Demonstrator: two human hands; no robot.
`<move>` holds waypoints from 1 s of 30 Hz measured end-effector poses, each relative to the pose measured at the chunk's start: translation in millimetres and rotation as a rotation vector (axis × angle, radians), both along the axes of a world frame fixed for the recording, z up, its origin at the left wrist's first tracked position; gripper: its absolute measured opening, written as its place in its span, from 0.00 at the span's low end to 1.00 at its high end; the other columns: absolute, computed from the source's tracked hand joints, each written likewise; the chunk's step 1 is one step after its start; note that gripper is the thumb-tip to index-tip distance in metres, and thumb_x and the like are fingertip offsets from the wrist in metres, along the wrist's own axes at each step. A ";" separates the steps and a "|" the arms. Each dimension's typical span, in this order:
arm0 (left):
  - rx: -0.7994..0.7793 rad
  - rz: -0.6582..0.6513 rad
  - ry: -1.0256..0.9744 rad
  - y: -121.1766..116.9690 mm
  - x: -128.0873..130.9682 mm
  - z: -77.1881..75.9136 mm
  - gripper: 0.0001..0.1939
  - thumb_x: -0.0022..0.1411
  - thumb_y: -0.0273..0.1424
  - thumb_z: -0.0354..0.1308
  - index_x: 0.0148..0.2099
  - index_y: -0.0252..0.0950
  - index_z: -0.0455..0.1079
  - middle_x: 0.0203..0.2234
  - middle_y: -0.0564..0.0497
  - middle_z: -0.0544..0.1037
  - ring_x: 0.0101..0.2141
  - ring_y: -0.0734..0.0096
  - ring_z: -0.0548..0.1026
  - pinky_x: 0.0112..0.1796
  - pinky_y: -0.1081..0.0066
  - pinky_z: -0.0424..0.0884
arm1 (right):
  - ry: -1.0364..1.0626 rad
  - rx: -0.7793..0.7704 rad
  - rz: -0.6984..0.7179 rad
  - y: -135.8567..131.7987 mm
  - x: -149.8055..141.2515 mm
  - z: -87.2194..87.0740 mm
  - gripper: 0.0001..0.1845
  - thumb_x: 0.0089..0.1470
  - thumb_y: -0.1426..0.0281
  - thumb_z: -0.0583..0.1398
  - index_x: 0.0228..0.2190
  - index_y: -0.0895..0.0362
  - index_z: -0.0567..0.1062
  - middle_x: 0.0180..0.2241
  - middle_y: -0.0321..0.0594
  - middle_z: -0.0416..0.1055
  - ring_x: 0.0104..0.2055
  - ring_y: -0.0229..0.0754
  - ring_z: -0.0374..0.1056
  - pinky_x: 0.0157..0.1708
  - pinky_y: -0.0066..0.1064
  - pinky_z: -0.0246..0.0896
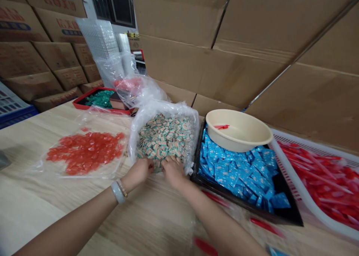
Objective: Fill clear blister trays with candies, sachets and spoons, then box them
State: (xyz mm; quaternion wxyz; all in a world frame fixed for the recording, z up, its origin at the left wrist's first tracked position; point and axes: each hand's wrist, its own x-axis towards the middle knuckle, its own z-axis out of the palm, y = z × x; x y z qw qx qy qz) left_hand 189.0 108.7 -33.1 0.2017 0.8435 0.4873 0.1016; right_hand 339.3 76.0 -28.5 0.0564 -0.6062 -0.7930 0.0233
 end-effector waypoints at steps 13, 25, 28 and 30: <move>0.031 0.018 -0.010 -11.6 21.4 -0.1 0.07 0.48 0.26 0.52 0.31 0.30 0.68 0.26 0.42 0.73 0.28 0.64 0.71 0.27 0.70 0.61 | 0.225 0.102 -0.095 -7.3 8.6 -4.8 0.07 0.45 0.79 0.53 0.23 0.58 0.67 0.27 0.38 0.65 0.32 0.38 0.59 0.31 0.27 0.47; 0.060 -0.138 -0.172 19.5 -10.2 14.1 0.07 0.52 0.24 0.49 0.29 0.33 0.69 0.27 0.49 0.73 0.31 0.70 0.69 0.34 0.74 0.62 | 0.344 0.039 -0.033 7.5 12.3 -12.4 0.05 0.45 0.78 0.55 0.22 0.57 0.67 0.24 0.34 0.65 0.30 0.35 0.60 0.30 0.23 0.50; 0.048 -0.187 -0.188 15.3 -14.9 6.7 0.09 0.53 0.23 0.49 0.34 0.34 0.69 0.30 0.49 0.74 0.33 0.69 0.70 0.35 0.73 0.63 | 0.302 0.022 -0.047 14.0 1.4 -12.5 0.03 0.46 0.75 0.56 0.25 0.57 0.69 0.26 0.36 0.67 0.32 0.37 0.61 0.33 0.25 0.51; 0.050 -0.183 -0.199 11.0 -16.8 1.7 0.10 0.54 0.23 0.49 0.37 0.35 0.69 0.33 0.48 0.73 0.34 0.68 0.70 0.37 0.72 0.63 | 0.248 0.036 -0.065 14.6 -4.9 -12.5 0.07 0.46 0.74 0.56 0.31 0.56 0.70 0.30 0.38 0.68 0.34 0.39 0.61 0.34 0.27 0.51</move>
